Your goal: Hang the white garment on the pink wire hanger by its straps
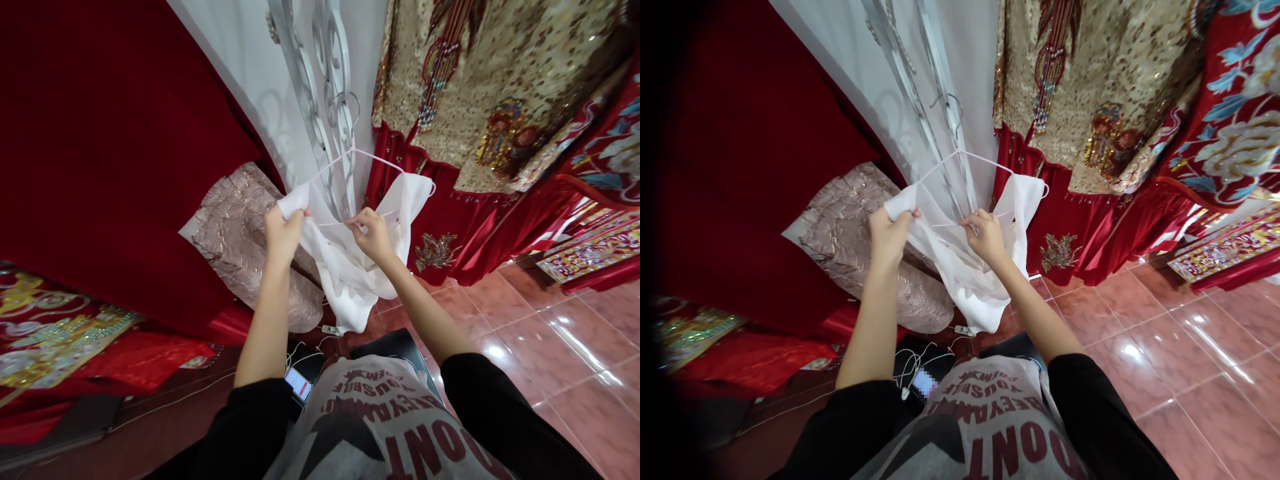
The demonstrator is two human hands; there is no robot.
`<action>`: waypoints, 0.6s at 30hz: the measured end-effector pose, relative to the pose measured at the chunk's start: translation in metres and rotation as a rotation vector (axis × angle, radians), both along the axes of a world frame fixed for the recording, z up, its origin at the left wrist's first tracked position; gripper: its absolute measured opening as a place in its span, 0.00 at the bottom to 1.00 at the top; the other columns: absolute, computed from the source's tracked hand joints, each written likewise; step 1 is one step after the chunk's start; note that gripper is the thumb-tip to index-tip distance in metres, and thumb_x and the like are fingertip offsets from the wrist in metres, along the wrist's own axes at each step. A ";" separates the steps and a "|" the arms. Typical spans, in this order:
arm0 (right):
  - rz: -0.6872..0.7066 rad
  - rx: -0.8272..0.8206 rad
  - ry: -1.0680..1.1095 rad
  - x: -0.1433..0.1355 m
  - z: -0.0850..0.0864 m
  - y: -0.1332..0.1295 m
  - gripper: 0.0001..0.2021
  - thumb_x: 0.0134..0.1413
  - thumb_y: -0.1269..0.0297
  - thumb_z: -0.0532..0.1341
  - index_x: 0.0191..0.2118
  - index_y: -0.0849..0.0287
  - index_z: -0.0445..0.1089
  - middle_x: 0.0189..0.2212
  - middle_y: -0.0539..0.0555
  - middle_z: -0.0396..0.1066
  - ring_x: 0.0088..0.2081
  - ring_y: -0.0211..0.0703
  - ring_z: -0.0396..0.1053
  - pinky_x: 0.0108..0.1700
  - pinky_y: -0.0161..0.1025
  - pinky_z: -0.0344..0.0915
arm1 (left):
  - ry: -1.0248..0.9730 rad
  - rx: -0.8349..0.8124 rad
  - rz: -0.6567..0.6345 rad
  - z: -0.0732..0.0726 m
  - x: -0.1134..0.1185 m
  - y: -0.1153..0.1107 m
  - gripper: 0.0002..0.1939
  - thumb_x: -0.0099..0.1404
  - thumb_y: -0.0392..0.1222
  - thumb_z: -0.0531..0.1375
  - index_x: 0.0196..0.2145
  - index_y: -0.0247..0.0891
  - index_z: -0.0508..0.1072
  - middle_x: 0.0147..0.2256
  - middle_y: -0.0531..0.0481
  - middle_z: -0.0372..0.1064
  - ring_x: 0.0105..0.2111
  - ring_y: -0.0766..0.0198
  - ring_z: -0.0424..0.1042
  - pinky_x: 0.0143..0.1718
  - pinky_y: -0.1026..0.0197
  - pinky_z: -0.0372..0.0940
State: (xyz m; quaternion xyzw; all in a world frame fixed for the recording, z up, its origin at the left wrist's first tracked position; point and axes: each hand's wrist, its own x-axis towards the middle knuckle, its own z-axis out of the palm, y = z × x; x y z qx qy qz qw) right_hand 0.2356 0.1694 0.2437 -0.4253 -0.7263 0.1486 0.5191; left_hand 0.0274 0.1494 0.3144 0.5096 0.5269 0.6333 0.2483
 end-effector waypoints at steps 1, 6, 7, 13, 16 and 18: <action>-0.005 0.001 -0.011 0.001 0.001 0.000 0.12 0.63 0.75 0.62 0.38 0.56 0.83 0.35 0.54 0.72 0.39 0.47 0.71 0.52 0.47 0.63 | -0.138 -0.011 -0.032 0.006 -0.005 0.004 0.06 0.55 0.29 0.63 0.30 0.37 0.78 0.34 0.47 0.79 0.38 0.58 0.80 0.46 0.59 0.74; -0.019 -0.021 -0.071 0.008 0.004 0.000 0.13 0.62 0.76 0.61 0.39 0.56 0.83 0.37 0.56 0.74 0.43 0.50 0.72 0.53 0.48 0.63 | -0.644 -0.151 -0.169 0.037 -0.041 0.016 0.07 0.64 0.27 0.62 0.33 0.36 0.77 0.31 0.52 0.74 0.21 0.73 0.60 0.23 0.68 0.59; -0.019 -0.024 -0.071 0.010 0.004 0.000 0.13 0.62 0.76 0.61 0.39 0.56 0.83 0.38 0.56 0.74 0.43 0.50 0.72 0.54 0.48 0.63 | -0.697 -0.162 -0.168 0.041 -0.048 0.017 0.07 0.68 0.27 0.61 0.35 0.35 0.77 0.32 0.51 0.75 0.19 0.74 0.56 0.21 0.69 0.56; 0.060 -0.035 -0.013 0.005 0.006 -0.003 0.11 0.63 0.73 0.62 0.38 0.55 0.83 0.37 0.55 0.74 0.40 0.48 0.70 0.53 0.48 0.65 | -0.874 -0.336 0.013 0.025 -0.067 0.003 0.15 0.71 0.19 0.51 0.38 0.30 0.74 0.33 0.47 0.78 0.16 0.80 0.47 0.16 0.77 0.49; 0.152 -0.041 0.030 -0.009 0.009 -0.005 0.11 0.66 0.71 0.61 0.40 0.55 0.84 0.36 0.55 0.73 0.39 0.47 0.69 0.49 0.46 0.66 | -0.854 -0.413 -0.087 0.009 -0.059 -0.014 0.11 0.76 0.28 0.54 0.42 0.30 0.77 0.34 0.43 0.80 0.15 0.78 0.46 0.13 0.74 0.48; 0.169 -0.033 0.044 -0.018 0.010 -0.005 0.11 0.67 0.71 0.61 0.41 0.55 0.84 0.36 0.55 0.72 0.40 0.47 0.69 0.49 0.46 0.66 | -0.814 -0.377 -0.184 0.004 -0.052 -0.024 0.18 0.80 0.48 0.56 0.43 0.30 0.79 0.36 0.39 0.81 0.14 0.77 0.45 0.10 0.70 0.46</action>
